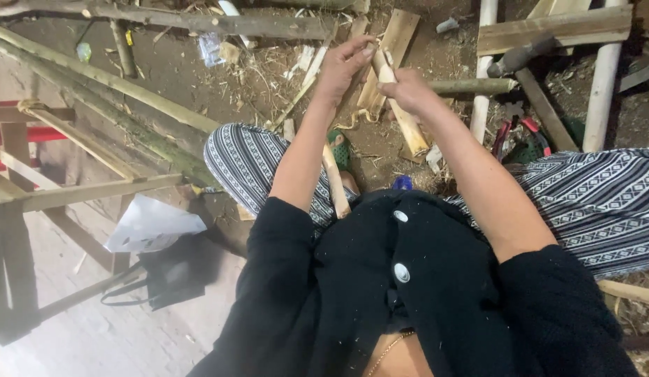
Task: The person sits on the ground among bamboo frames and fits bamboo pieces together, pressing small wooden pegs into joints by hand and using a hammer to drive the joints tight, working on one bamboo frame section at a time.
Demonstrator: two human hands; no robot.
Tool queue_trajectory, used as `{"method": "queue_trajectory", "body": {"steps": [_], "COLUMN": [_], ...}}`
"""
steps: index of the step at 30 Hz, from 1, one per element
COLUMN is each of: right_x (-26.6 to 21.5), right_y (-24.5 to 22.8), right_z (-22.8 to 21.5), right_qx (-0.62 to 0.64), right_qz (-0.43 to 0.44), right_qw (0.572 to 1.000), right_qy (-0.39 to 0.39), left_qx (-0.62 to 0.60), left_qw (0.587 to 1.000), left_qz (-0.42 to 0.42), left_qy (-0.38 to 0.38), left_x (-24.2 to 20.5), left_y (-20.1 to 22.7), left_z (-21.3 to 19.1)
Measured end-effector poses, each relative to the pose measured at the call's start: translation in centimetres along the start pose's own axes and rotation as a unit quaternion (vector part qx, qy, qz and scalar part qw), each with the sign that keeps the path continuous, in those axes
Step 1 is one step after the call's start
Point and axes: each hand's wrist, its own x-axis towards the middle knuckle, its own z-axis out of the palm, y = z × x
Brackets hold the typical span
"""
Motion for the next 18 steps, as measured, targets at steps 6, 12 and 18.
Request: {"method": "queue_trajectory", "body": {"steps": [6,12,18], "right_x": [0.2,0.6,-0.1], "right_y": [0.6,1.4,0.8], "right_z": [0.3,0.3,0.2], "right_qx": [-0.025,-0.012,-0.005], "right_qz": [-0.007,-0.023,-0.022], "right_qw": [1.000,1.000,1.000], "right_qy": [0.000,-0.003,0.008], "left_qx": [0.050,0.112,0.117], "left_qw": [0.998,0.993,0.993], "left_qz": [-0.017,-0.004,0.021], "left_qy": [0.027,0.038,0.023], "left_x": [-0.9,-1.0,-1.2], "left_y": [0.7,0.8,0.6], "left_z": [0.5,0.8,1.1]}}
